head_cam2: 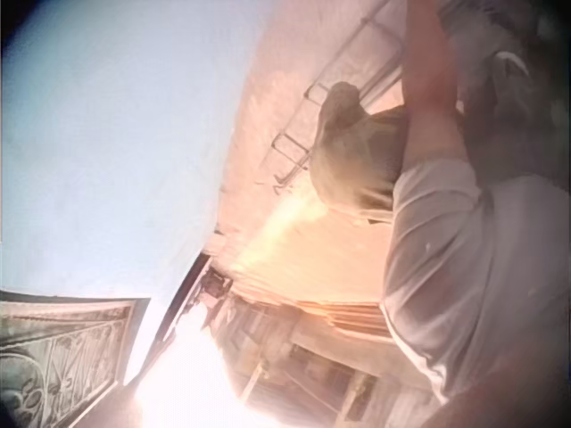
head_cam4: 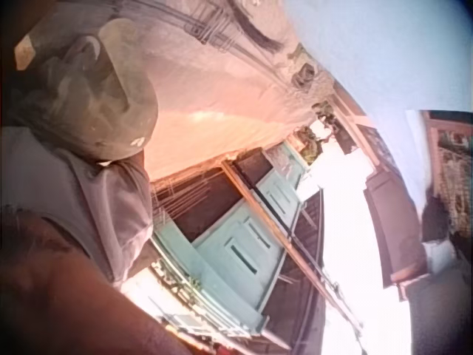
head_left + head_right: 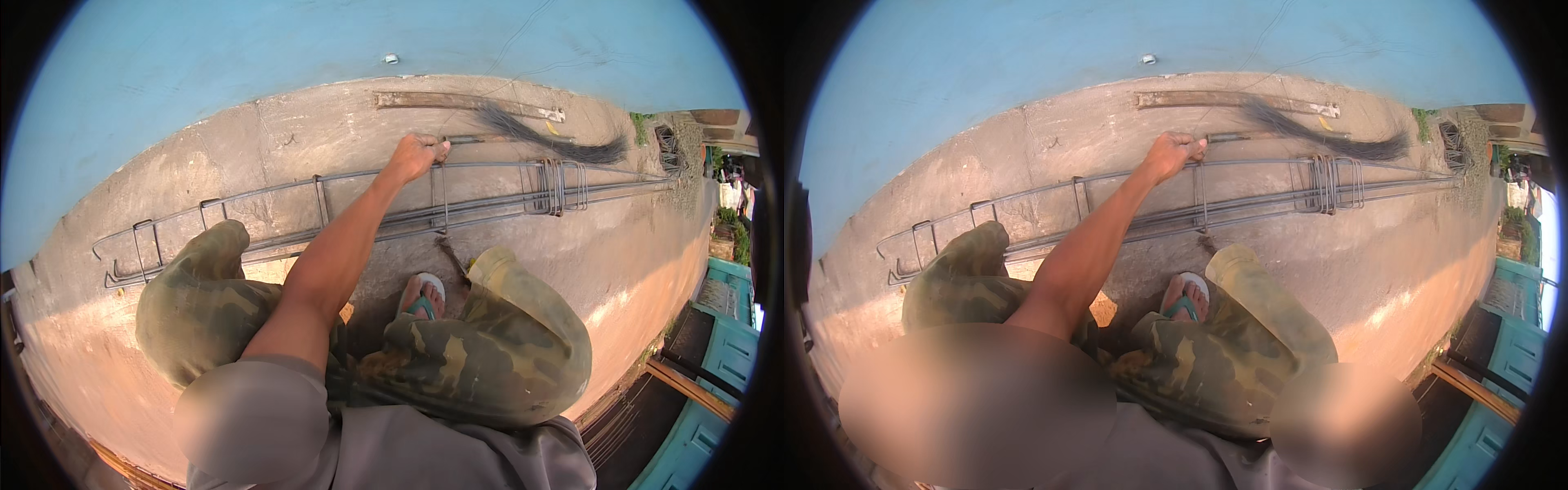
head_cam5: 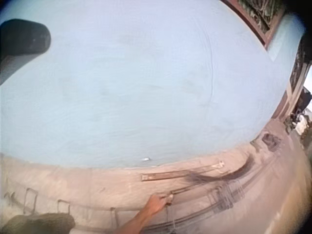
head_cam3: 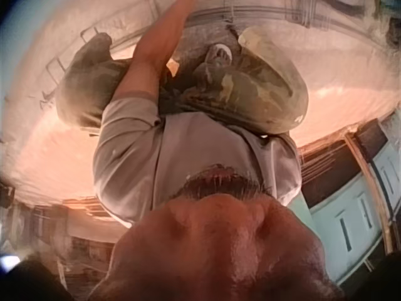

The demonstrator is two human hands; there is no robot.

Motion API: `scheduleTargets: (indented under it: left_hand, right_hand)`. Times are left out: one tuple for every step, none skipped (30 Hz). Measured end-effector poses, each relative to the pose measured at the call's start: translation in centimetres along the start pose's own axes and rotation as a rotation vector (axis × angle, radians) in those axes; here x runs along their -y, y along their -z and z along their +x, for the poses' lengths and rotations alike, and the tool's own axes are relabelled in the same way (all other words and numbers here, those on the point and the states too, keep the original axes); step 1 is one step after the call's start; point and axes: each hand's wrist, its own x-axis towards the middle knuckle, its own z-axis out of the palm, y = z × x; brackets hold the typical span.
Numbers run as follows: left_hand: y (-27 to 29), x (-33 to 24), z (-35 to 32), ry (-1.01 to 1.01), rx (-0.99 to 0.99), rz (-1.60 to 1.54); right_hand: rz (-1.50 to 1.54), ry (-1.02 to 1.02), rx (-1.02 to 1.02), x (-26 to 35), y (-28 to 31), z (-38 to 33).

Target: The person sits on a concrete floor and assembles a rebar cage by tying wire ties around the intersections of steel bars using pliers. The person works along the length of the cage, securing each joint.

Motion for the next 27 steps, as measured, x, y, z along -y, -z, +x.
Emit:
scheduleTargets:
  left_hand:
    - [0.0,-0.1,0.1,0.030,0.021,-0.035]
    - [0.0,-0.3,0.3,0.059,0.044,-0.069]
    - [0.0,-0.3,0.4,0.088,0.071,-0.103]
    - [-0.1,-0.3,0.5,0.095,0.081,-0.127]
    - [-0.3,-0.2,0.6,0.103,0.093,-0.151]
    - [0.1,0.2,0.6,0.120,0.083,-0.160]
    - [0.8,0.5,0.7,0.106,0.058,-0.115]
    - [1.6,0.9,0.9,0.093,0.031,-0.069]
    - [-0.1,0.4,1.5,0.055,0.090,-0.088]
    - [-0.6,0.1,1.3,0.065,0.112,-0.103]
    - [-0.7,-0.8,0.8,0.080,0.127,-0.115]
    - [2.4,0.2,-0.3,0.138,0.033,-0.067]
    - [2.8,0.4,-0.5,0.179,0.025,-0.090]
    - [3.3,0.4,-0.5,0.213,0.014,-0.106]
    - [1.0,-1.1,0.2,0.199,0.089,-0.158]
    - [0.4,-1.1,0.5,0.136,0.129,-0.121]
    - [0.5,-0.6,0.8,0.079,0.142,-0.079]
    - [0.7,-0.3,1.3,0.053,0.138,-0.075]
    - [1.1,-0.1,1.2,0.035,0.132,-0.072]
    - [1.1,0.2,0.9,0.045,0.111,-0.109]
    - [1.2,0.2,0.9,0.054,0.092,-0.147]
    - [1.1,0.8,1.3,0.022,0.078,-0.149]
    - [0.8,1.3,1.7,-0.010,0.065,-0.149]
    - [0.8,1.7,2.2,-0.029,0.066,-0.147]
    - [0.8,1.8,2.3,-0.046,0.068,-0.139]
    - [0.9,1.8,2.3,-0.051,0.083,-0.130]
    - [0.8,1.9,2.3,-0.041,0.075,-0.126]
  right_hand:
    - [0.005,-0.006,0.008,0.2,0.3,-0.2]
    - [0.009,-0.009,0.017,0.3,0.8,-0.3]
    - [0.017,-0.006,0.032,0.4,1.5,-0.5]
    - [0.025,-0.009,0.042,0.8,2.3,-0.7]
    - [0.029,-0.005,0.058,1.0,3.2,-0.9]
    - [0.060,0.019,0.091,1.6,3.6,-0.8]
    - [0.090,0.055,0.130,2.2,4.2,-0.6]
    - [0.110,0.111,0.166,2.7,5.2,0.7]
    - [0.047,0.101,0.172,3.3,9.0,-0.4]
    - [0.020,0.139,0.203,4.0,11.4,0.1]
    - [-0.011,0.181,0.238,4.8,13.3,1.2]
    - [0.003,0.324,0.315,5.7,11.7,5.4]
    - [-0.110,0.406,0.351,7.0,12.9,8.0]
    - [-0.214,0.469,0.380,8.2,13.4,10.3]
    - [-0.604,0.456,0.351,9.1,16.7,10.8]
    - [-0.843,0.504,0.300,10.7,17.6,11.9]
    - [-1.071,0.572,0.244,12.3,17.7,13.6]
    - [-1.136,0.624,0.250,13.2,17.7,15.5]
    - [-1.196,0.678,0.263,14.5,17.4,17.1]
    - [-1.258,0.731,0.276,15.8,17.2,18.1]
    - [-1.315,0.633,0.379,17.1,17.1,19.2]
    - [-1.349,0.698,0.388,17.5,16.9,20.0]
    - [-1.380,0.760,0.396,17.7,16.9,20.8]
    - [-1.413,0.822,0.404,17.9,17.0,21.6]
    - [-1.429,0.839,0.409,18.4,16.8,22.0]
    - [-1.447,0.854,0.414,18.8,16.6,22.1]
    - [-1.464,0.869,0.418,19.2,16.5,22.4]
